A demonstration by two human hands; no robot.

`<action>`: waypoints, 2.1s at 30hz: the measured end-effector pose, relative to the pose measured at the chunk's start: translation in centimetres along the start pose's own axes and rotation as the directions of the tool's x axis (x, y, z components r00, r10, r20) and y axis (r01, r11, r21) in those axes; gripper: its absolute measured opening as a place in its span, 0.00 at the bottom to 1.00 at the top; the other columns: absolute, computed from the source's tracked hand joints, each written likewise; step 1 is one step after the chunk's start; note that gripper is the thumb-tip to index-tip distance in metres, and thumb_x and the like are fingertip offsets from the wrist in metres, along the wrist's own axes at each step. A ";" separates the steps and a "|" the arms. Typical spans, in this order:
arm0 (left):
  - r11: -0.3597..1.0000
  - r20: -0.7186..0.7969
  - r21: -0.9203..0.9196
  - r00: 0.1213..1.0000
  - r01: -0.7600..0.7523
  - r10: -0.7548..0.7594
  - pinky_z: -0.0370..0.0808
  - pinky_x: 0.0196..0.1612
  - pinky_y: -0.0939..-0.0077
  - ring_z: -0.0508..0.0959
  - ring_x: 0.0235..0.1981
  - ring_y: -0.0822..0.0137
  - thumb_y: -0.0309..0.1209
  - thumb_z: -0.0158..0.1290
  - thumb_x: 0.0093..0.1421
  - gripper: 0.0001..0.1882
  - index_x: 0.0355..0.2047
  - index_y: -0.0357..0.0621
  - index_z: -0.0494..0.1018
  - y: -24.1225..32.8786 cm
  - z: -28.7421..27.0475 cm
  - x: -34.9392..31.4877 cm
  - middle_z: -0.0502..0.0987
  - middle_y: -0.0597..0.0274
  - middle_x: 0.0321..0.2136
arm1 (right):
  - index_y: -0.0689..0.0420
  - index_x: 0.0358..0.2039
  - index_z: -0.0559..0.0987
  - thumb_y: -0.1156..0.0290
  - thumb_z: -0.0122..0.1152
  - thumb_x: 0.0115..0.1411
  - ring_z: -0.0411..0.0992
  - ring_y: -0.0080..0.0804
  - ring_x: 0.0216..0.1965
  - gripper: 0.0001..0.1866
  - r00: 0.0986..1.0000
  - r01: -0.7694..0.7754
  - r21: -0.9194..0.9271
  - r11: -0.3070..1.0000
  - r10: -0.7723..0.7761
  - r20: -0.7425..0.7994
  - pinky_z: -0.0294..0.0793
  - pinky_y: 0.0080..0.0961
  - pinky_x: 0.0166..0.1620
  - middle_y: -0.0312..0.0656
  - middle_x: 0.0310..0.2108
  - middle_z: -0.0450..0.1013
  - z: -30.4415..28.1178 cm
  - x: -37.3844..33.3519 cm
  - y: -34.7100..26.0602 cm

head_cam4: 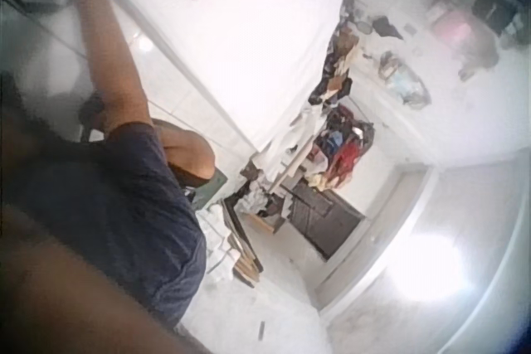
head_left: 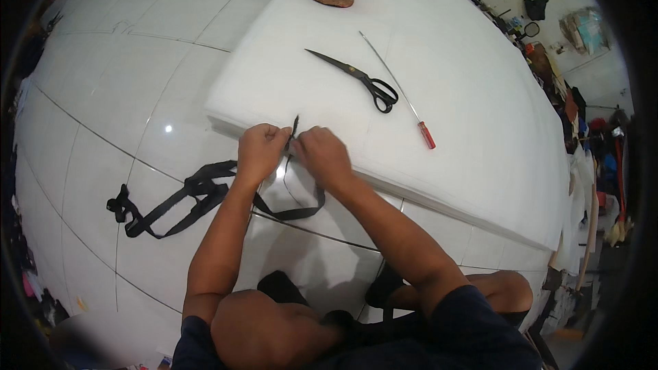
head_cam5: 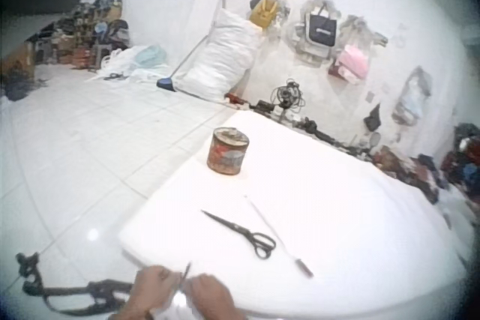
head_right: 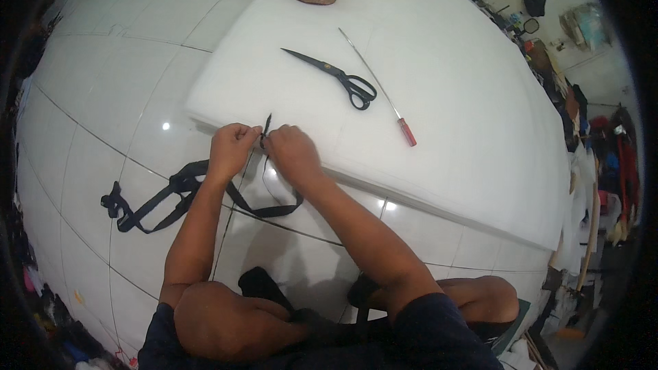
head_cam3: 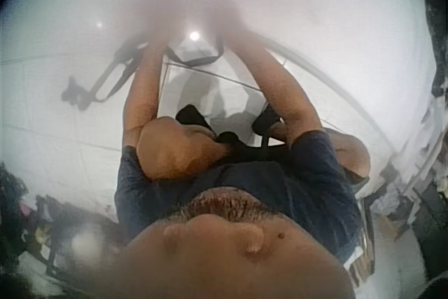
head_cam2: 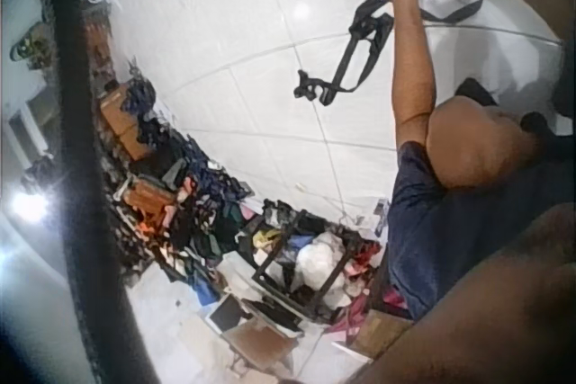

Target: The person sits on the floor and attaches black straps to a large white foam block. They use a long metal tool to poke holes in the foam and thread the straps through, then cut the excess strap with scissors.

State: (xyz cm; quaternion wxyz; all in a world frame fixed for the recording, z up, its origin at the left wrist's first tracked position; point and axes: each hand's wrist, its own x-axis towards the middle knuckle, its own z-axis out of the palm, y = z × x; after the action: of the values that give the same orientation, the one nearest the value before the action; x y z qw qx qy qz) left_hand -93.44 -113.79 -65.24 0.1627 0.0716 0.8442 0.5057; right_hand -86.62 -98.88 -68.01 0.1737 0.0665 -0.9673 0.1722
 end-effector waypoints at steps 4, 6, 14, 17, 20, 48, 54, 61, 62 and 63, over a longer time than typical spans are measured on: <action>0.971 0.175 -0.223 0.977 -0.084 0.125 0.73 0.43 0.74 0.78 0.35 0.69 0.36 0.54 0.64 0.18 0.40 0.29 0.79 -1.3 0.1 0.8 0.82 0.54 0.32 | 0.58 0.35 0.76 0.72 0.61 0.55 0.72 0.47 0.38 0.07 1.000 -0.012 0.193 0.981 0.012 0.001 0.73 0.39 0.42 0.46 0.33 0.73 0.3 0.3 -0.4; 0.958 0.238 -0.271 0.957 -0.098 0.166 0.73 0.46 0.75 0.78 0.39 0.69 0.34 0.52 0.65 0.17 0.42 0.29 0.78 -3.0 0.7 1.5 0.82 0.53 0.36 | 0.58 0.37 0.77 0.73 0.56 0.57 0.72 0.48 0.41 0.08 0.998 0.033 0.278 0.960 -0.048 0.049 0.73 0.40 0.46 0.47 0.35 0.73 0.5 0.2 1.4; 0.890 0.042 -0.050 0.890 -0.453 0.455 0.70 0.40 0.73 0.74 0.34 0.64 0.23 0.53 0.62 0.08 0.39 0.31 0.76 -4.3 2.9 0.8 0.75 0.54 0.31 | 0.56 0.31 0.75 0.69 0.56 0.57 0.74 0.40 0.41 0.05 0.906 0.304 0.126 0.944 -0.328 0.267 0.78 0.36 0.36 0.41 0.34 0.72 -3.4 3.9 4.2; 0.899 -0.003 0.021 0.899 -0.437 0.438 0.69 0.43 0.72 0.72 0.37 0.59 0.24 0.52 0.63 0.06 0.35 0.30 0.72 -4.6 2.4 1.0 0.70 0.55 0.34 | 0.55 0.32 0.76 0.69 0.59 0.56 0.74 0.40 0.39 0.05 0.910 0.404 0.194 0.894 -0.414 0.013 0.77 0.36 0.37 0.39 0.34 0.73 -0.6 3.7 4.5; 0.903 -0.100 -0.010 0.899 -0.430 0.427 0.69 0.44 0.72 0.72 0.38 0.59 0.25 0.52 0.64 0.07 0.37 0.31 0.72 -6.1 3.5 1.1 0.71 0.55 0.35 | 0.53 0.32 0.78 0.70 0.61 0.54 0.74 0.39 0.38 0.05 0.979 0.197 0.400 0.895 -0.200 -0.035 0.77 0.35 0.37 0.36 0.33 0.75 0.0 2.9 3.7; 0.835 -0.286 0.324 0.795 -0.446 0.535 0.71 0.36 0.62 0.72 0.32 0.54 0.27 0.57 0.58 0.07 0.34 0.35 0.76 -3.9 4.3 -0.8 0.71 0.50 0.30 | 0.56 0.29 0.79 0.67 0.67 0.50 0.71 0.34 0.36 0.08 0.872 0.469 -0.023 0.883 -0.459 0.171 0.78 0.24 0.29 0.37 0.30 0.72 -2.5 5.5 2.6; 0.921 -0.290 -0.054 0.888 -0.387 0.356 0.70 0.34 0.71 0.72 0.31 0.65 0.28 0.57 0.60 0.07 0.33 0.35 0.78 -3.9 4.8 -0.2 0.70 0.57 0.29 | 0.56 0.34 0.81 0.67 0.65 0.54 0.73 0.37 0.39 0.09 0.995 0.002 0.043 0.999 -0.006 0.100 0.78 0.32 0.39 0.38 0.34 0.75 -1.8 3.8 1.8; 0.960 -0.114 -0.142 0.968 -0.241 0.226 0.68 0.38 0.76 0.70 0.31 0.70 0.32 0.57 0.63 0.10 0.37 0.36 0.80 -3.6 3.7 0.3 0.69 0.61 0.30 | 0.54 0.38 0.80 0.70 0.65 0.56 0.74 0.38 0.41 0.09 0.972 0.186 0.219 0.958 -0.213 0.104 0.77 0.34 0.40 0.37 0.35 0.75 -2.7 3.3 4.0; 0.965 -0.118 -0.105 0.966 -0.242 0.230 0.68 0.37 0.75 0.70 0.31 0.69 0.32 0.57 0.63 0.10 0.36 0.36 0.80 -3.6 3.7 0.4 0.70 0.61 0.29 | 0.54 0.37 0.80 0.70 0.65 0.56 0.74 0.38 0.41 0.08 0.965 0.219 0.215 0.952 -0.245 0.098 0.77 0.34 0.39 0.36 0.35 0.75 -2.6 3.4 4.2; 0.968 -0.121 -0.067 0.965 -0.244 0.234 0.68 0.37 0.75 0.70 0.31 0.69 0.32 0.57 0.63 0.10 0.36 0.36 0.80 -3.6 3.6 0.5 0.70 0.61 0.29 | 0.54 0.36 0.80 0.70 0.64 0.56 0.74 0.37 0.41 0.08 0.957 0.252 0.211 0.944 -0.276 0.093 0.78 0.34 0.38 0.36 0.35 0.75 -2.6 3.5 4.4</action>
State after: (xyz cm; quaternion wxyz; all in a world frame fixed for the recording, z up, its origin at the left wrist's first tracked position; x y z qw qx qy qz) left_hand -92.47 -112.37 -70.04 0.0556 0.1377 0.8158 0.5590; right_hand -89.93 -94.06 -65.86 0.1289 0.2229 -0.9365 0.2379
